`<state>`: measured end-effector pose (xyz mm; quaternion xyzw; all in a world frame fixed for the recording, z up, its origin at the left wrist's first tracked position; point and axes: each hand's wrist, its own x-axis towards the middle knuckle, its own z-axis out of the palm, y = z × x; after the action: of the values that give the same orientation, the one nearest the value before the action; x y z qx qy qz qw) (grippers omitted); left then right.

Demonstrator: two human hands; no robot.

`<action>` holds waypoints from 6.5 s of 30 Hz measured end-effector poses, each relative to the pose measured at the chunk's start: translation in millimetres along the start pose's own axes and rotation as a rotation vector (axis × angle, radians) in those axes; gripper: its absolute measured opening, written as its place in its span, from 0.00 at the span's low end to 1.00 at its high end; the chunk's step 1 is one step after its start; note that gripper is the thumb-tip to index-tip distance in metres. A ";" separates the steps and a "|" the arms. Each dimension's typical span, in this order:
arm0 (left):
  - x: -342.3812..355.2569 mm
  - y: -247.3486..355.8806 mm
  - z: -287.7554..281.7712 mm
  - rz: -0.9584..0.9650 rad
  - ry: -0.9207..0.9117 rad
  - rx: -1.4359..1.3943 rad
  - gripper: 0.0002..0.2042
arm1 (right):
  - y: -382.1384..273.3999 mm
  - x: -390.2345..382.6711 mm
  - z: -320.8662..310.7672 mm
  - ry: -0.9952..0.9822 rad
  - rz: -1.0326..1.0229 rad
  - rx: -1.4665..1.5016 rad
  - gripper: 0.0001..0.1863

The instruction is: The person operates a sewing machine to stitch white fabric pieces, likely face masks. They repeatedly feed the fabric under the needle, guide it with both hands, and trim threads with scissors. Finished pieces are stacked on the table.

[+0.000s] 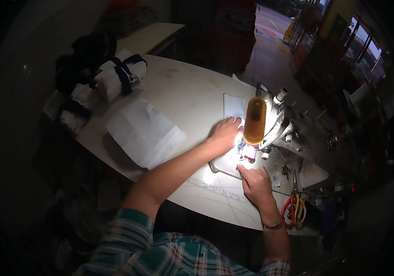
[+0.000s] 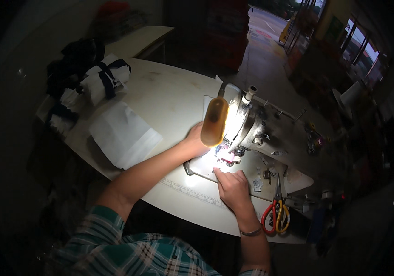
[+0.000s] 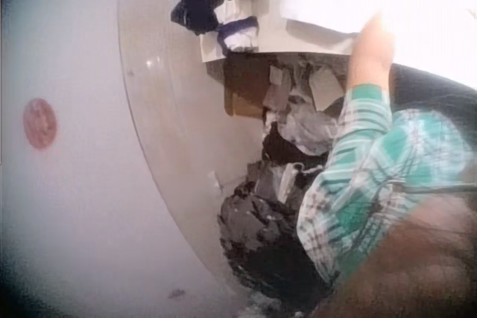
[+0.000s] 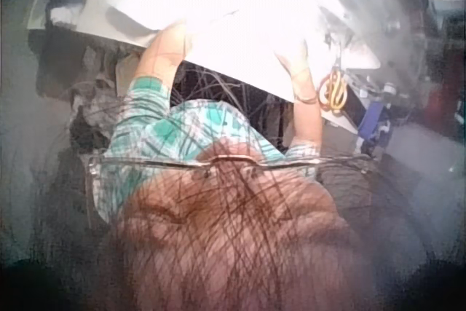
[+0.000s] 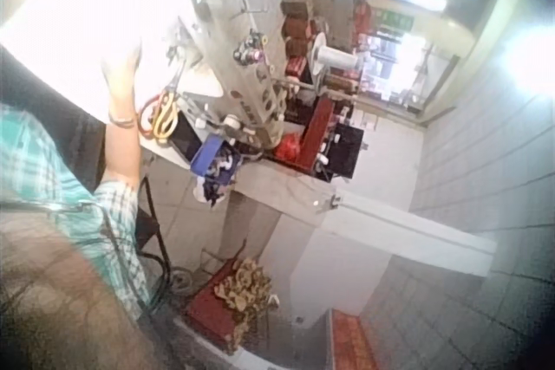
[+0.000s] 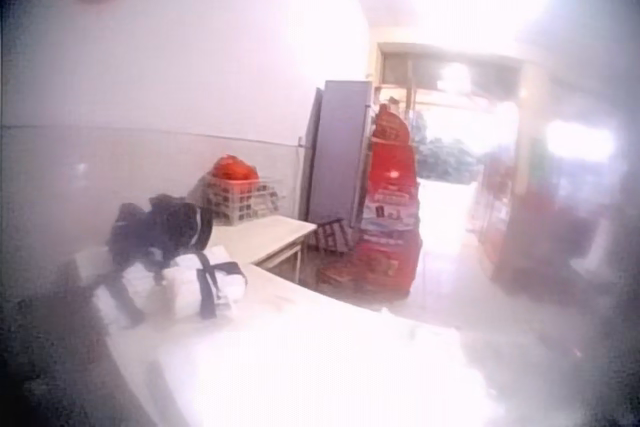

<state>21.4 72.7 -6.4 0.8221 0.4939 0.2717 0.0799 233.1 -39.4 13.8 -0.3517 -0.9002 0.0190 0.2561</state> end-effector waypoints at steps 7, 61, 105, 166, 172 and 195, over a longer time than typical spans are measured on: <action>-18.2 9.7 -25.3 0.043 0.047 0.347 0.18 | -2.2 3.9 -2.3 0.001 -0.006 0.019 0.19; -101.7 36.8 -77.5 -0.113 -0.029 -0.103 0.16 | -7.5 -0.1 -7.6 0.022 -0.038 0.150 0.15; -124.4 60.5 -52.9 0.278 -0.015 0.131 0.16 | -7.8 -1.6 8.9 0.023 -0.003 -0.122 0.18; -101.8 40.6 -53.6 0.519 0.039 0.136 0.09 | -4.7 2.5 1.8 0.050 -0.111 -0.052 0.15; -93.9 34.9 -47.3 0.546 0.092 0.204 0.09 | -3.1 2.5 4.1 0.030 -0.052 -0.107 0.17; -69.7 21.6 -37.2 0.419 0.037 0.285 0.15 | -26.9 -14.3 -46.7 0.112 0.104 -0.051 0.24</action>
<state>-6.9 -2.8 7.9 0.9043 0.3474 0.2251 -0.1039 247.3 -75.7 53.6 -0.4049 -0.8652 -0.0105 0.2956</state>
